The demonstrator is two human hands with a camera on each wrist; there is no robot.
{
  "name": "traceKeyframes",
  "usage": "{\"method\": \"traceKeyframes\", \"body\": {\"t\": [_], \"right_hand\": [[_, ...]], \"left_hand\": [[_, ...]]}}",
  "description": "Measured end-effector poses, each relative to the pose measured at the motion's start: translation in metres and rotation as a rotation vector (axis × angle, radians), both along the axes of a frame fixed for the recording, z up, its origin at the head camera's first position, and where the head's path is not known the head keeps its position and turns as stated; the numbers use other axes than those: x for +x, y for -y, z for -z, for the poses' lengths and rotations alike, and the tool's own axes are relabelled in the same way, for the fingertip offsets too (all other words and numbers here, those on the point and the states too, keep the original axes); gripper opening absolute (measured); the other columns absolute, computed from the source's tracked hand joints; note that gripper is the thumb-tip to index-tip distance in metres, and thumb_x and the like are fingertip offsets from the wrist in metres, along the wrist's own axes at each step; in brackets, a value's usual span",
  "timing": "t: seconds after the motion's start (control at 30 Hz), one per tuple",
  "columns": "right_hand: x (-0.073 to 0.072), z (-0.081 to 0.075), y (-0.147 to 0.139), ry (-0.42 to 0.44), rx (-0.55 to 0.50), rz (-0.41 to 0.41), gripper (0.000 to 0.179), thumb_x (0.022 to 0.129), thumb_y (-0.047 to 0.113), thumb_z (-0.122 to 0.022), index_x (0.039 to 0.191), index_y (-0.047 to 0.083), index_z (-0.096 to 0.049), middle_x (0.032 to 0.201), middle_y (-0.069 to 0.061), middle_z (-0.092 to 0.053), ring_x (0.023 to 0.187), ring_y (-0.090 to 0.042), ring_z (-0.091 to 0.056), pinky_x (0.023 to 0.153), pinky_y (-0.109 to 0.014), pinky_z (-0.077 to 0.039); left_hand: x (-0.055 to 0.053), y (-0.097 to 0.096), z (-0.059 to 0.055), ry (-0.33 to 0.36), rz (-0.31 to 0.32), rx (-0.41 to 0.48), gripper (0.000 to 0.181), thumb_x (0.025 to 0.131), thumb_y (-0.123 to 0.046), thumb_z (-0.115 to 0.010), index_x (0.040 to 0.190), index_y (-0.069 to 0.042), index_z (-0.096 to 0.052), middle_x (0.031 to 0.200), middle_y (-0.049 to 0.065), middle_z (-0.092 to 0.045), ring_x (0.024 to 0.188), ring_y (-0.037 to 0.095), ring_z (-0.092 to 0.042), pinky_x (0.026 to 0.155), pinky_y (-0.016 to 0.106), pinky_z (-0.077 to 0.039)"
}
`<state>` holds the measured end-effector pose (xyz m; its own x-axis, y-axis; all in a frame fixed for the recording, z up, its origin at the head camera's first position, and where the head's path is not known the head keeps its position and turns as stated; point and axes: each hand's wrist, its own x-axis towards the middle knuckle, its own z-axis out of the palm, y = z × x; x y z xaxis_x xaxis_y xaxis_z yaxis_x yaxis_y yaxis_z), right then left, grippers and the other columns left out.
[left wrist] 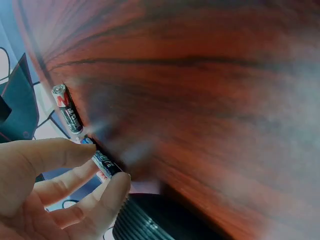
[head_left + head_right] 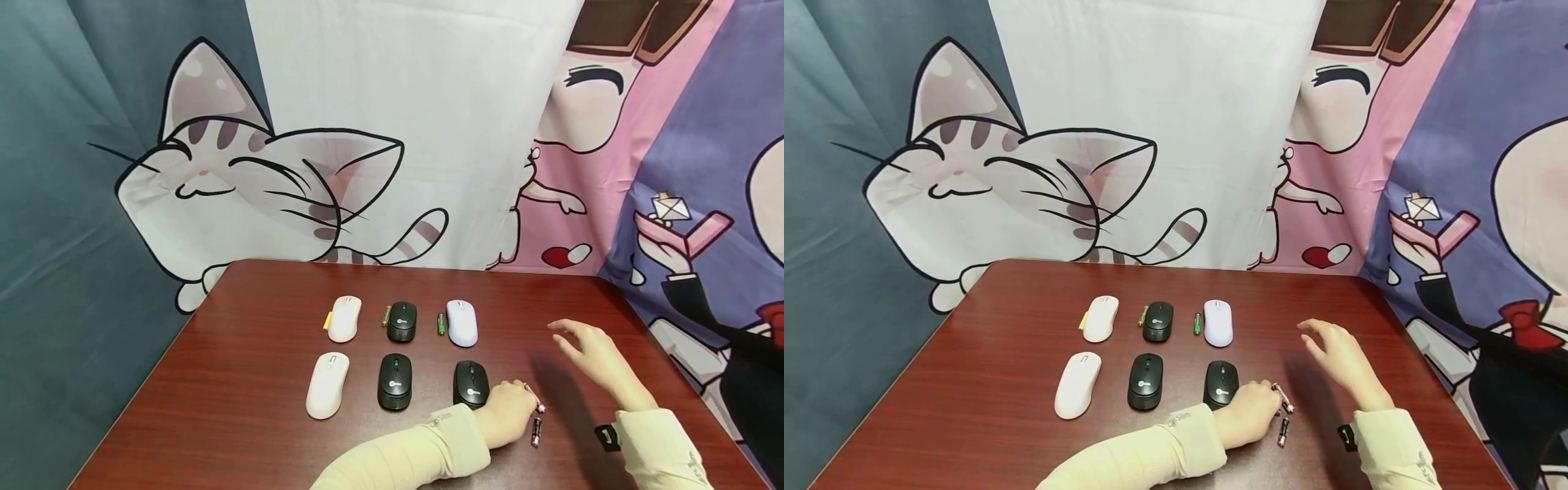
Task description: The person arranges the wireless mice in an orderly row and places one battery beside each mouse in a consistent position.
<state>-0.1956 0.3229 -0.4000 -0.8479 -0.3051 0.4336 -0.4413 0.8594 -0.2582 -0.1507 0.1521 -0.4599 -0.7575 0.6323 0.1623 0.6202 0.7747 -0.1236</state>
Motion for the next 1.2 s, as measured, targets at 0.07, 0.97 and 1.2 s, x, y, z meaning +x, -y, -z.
{"method": "traceKeyframes", "body": {"t": [0.07, 0.97, 1.2], "right_hand": [[0.0, 0.0, 0.0, 0.006, 0.001, -0.001, 0.016, 0.082, 0.004, -0.066, 0.098, 0.003, -0.068, 0.093, -0.012, -0.071, 0.086, -0.033, -0.065, 0.075, -0.049, -0.047], [0.003, 0.001, 0.001, -0.001, 0.0, -0.003, 0.016, 0.082, 0.003, -0.066, 0.097, 0.004, -0.068, 0.091, -0.011, -0.071, 0.084, -0.032, -0.066, 0.074, -0.05, -0.048], [0.003, 0.003, 0.0, 0.007, -0.002, -0.001, 0.015, 0.082, 0.004, -0.067, 0.096, 0.005, -0.068, 0.09, -0.009, -0.071, 0.08, -0.029, -0.065, 0.071, -0.046, -0.049]], "left_hand": [[0.0, -0.003, 0.0, -0.009, -0.017, -0.013, 0.005, 0.08, -0.03, -0.069, 0.084, -0.031, -0.067, 0.079, -0.009, -0.061, 0.066, 0.006, -0.056, 0.052, 0.019, -0.046], [-0.004, -0.012, 0.002, -0.03, 0.053, -0.026, 0.007, 0.086, -0.031, -0.064, 0.088, -0.035, -0.069, 0.086, -0.016, -0.067, 0.073, 0.0, -0.06, 0.06, 0.015, -0.048], [-0.005, -0.009, 0.001, -0.014, 0.058, -0.027, 0.006, 0.083, -0.031, -0.067, 0.088, -0.034, -0.069, 0.082, -0.013, -0.067, 0.071, 0.001, -0.06, 0.058, 0.016, -0.048]]}}
